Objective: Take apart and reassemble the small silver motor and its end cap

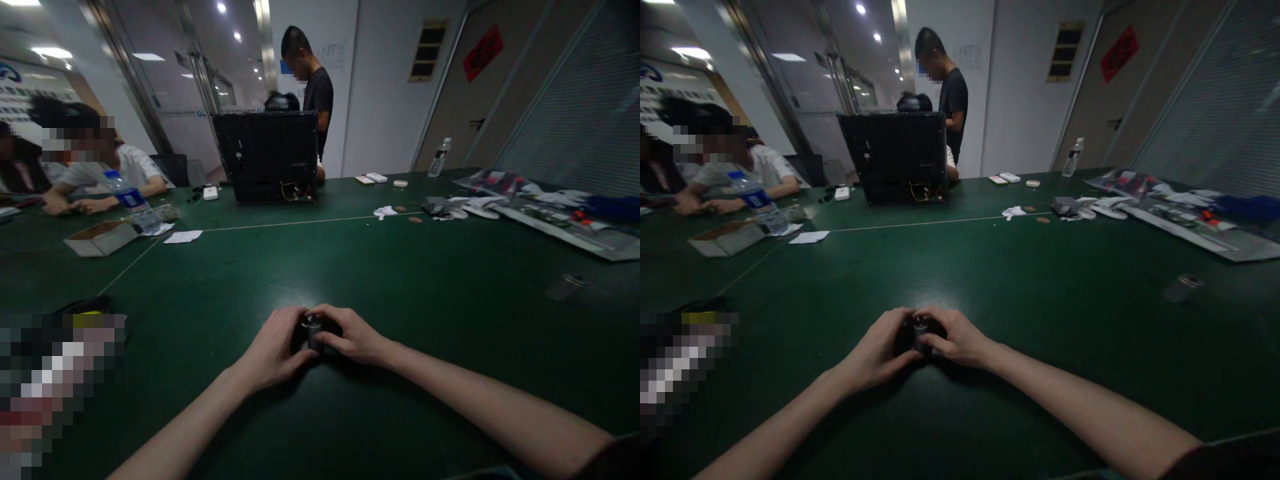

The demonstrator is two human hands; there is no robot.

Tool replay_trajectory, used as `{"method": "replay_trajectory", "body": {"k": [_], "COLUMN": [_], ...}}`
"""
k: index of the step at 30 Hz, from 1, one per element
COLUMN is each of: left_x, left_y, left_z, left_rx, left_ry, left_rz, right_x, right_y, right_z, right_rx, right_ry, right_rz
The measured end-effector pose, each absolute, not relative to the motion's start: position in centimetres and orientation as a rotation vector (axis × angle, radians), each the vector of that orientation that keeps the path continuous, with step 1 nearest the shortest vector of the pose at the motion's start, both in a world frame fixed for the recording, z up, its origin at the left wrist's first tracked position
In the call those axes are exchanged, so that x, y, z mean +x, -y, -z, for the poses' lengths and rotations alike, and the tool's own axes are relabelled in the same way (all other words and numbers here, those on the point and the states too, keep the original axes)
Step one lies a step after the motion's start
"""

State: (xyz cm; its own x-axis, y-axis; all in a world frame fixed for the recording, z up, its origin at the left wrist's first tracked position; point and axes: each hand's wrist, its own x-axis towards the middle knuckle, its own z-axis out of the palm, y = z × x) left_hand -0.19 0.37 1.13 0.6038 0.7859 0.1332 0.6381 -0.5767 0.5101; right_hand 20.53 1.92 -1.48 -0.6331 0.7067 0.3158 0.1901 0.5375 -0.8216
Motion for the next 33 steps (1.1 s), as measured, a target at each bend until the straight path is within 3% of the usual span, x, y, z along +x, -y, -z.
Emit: {"method": "replay_trajectory", "body": {"k": [17,33], "left_x": [-0.2,0.1], "left_y": [-0.2,0.1], "left_z": [-0.9,-1.7], "left_rx": [2.408,2.431], "left_ry": [-1.165,-1.062], "left_rz": [-0.564,-0.675], "right_x": [21.0,20.6], "right_y": [-1.8,-2.1], "right_z": [1.5,1.5], "right_rx": [-0.668,-0.824], "right_ry": [2.204,2.111], "right_rz": [-0.914,-1.067]}}
